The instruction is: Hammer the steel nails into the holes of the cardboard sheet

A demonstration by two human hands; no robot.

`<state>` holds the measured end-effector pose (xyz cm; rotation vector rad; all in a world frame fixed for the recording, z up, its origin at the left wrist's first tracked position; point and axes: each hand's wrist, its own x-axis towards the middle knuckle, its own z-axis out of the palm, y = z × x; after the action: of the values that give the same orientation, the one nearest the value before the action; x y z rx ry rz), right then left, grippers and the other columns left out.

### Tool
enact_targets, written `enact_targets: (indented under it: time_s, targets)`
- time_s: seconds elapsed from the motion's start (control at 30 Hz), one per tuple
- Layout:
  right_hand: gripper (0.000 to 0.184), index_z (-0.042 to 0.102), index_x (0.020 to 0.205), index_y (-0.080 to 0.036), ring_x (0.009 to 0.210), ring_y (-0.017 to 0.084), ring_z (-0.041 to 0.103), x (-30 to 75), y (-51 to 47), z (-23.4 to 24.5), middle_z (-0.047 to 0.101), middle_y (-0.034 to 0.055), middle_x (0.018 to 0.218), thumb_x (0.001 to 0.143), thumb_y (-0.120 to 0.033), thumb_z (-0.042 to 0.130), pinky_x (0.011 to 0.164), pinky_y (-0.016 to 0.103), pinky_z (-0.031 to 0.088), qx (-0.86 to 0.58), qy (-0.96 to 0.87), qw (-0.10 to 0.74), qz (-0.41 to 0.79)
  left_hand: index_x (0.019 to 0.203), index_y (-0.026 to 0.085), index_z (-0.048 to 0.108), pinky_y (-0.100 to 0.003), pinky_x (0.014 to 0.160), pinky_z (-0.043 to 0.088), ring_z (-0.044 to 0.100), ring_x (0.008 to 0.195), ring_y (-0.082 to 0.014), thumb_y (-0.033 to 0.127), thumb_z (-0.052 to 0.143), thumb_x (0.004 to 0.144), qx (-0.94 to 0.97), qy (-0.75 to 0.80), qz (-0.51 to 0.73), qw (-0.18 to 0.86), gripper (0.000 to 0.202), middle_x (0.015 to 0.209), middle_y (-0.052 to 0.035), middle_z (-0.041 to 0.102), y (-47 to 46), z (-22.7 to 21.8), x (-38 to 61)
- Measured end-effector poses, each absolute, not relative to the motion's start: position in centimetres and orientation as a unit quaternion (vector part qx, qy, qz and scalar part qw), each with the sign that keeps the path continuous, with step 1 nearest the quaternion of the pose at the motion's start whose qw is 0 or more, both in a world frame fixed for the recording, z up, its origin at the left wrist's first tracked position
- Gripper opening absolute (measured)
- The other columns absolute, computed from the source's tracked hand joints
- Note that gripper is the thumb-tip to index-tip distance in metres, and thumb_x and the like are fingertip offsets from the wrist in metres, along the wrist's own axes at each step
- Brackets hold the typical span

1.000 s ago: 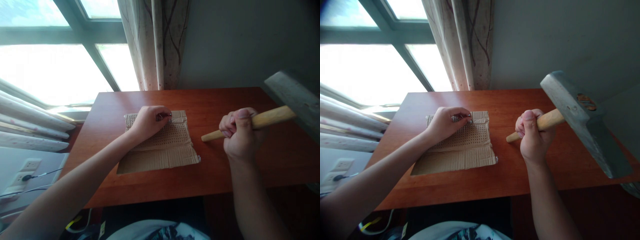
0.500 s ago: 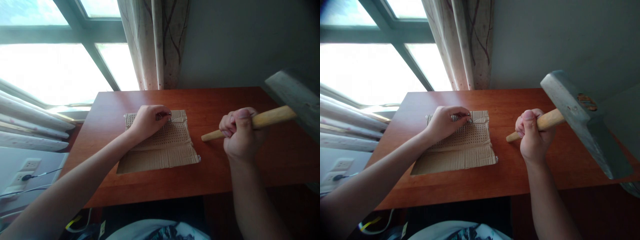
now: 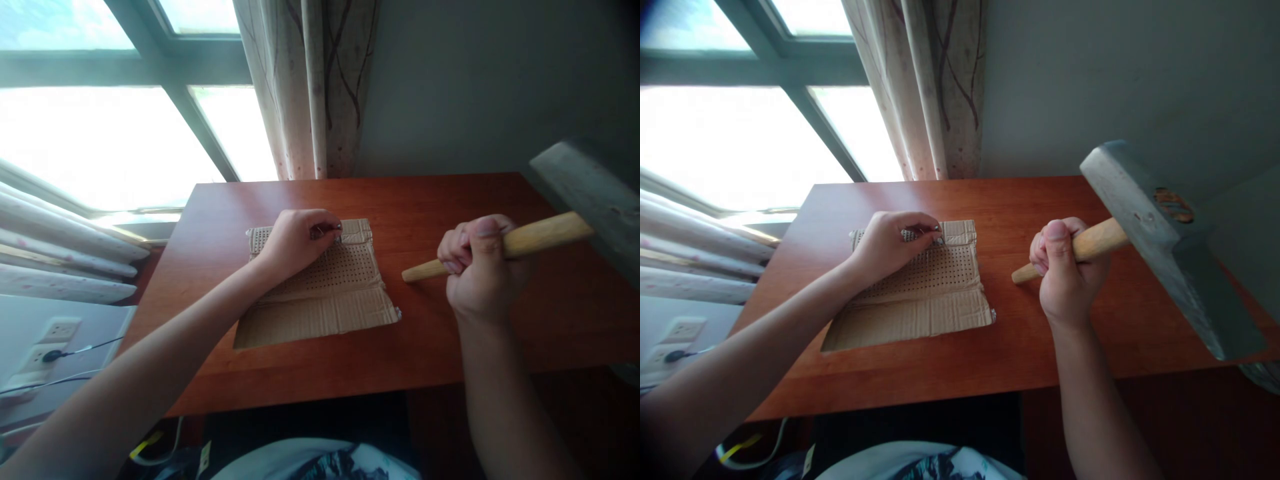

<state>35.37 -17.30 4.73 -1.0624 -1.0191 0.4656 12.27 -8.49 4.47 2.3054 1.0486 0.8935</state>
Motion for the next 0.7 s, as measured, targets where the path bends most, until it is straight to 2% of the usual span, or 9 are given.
enact_targets:
  time_s: [0.1,0.27,0.53,0.7]
  targets:
    - [0.045,0.038,0.061,-0.027,0.04,0.012,0.028,35.36,-17.32,4.72,0.029,-0.0042,0.05,0.089,-0.05,0.063,0.038,0.033,0.02,-0.494,-0.466,0.707,0.197,0.086,0.018,0.075,-0.025,0.067,0.052,0.067,0.067,-0.0134,0.022,0.066,0.085,0.838,0.378,0.325,0.223,0.01,0.079,-0.0014,0.077,-8.44,4.35,12.28]
    - [0.042,0.04,0.06,-0.026,0.04,0.011,0.028,35.39,-17.3,4.74,0.03,-0.0049,0.05,0.089,-0.043,0.066,0.038,0.032,0.019,-0.465,-0.469,0.721,0.21,0.086,0.018,0.075,-0.024,0.067,0.051,0.067,0.067,-0.0128,0.019,0.066,0.084,0.84,0.379,0.317,0.223,0.01,0.079,-0.0009,0.076,-8.39,4.35,12.36]
    - [0.046,0.039,0.059,-0.023,0.039,0.008,0.029,35.3,-17.2,4.75,0.034,-0.0073,0.048,0.089,-0.043,0.068,0.038,0.027,0.019,-0.449,-0.469,0.728,0.223,0.086,0.017,0.075,-0.025,0.069,0.052,0.07,0.072,-0.0148,0.019,0.065,0.084,0.846,0.371,0.314,0.22,0.01,0.082,-0.0021,0.077,-8.47,3.95,12.63]
    - [0.042,0.044,0.063,-0.022,0.041,0.008,0.032,35.53,-16.92,4.92,0.035,-0.0074,0.051,0.093,-0.045,0.063,0.04,0.025,0.023,-0.481,-0.505,0.67,0.253,0.086,0.018,0.075,-0.026,0.07,0.052,0.07,0.072,-0.0152,0.019,0.065,0.084,0.849,0.366,0.316,0.213,0.01,0.083,-0.0024,0.077,-8.33,3.71,12.67]
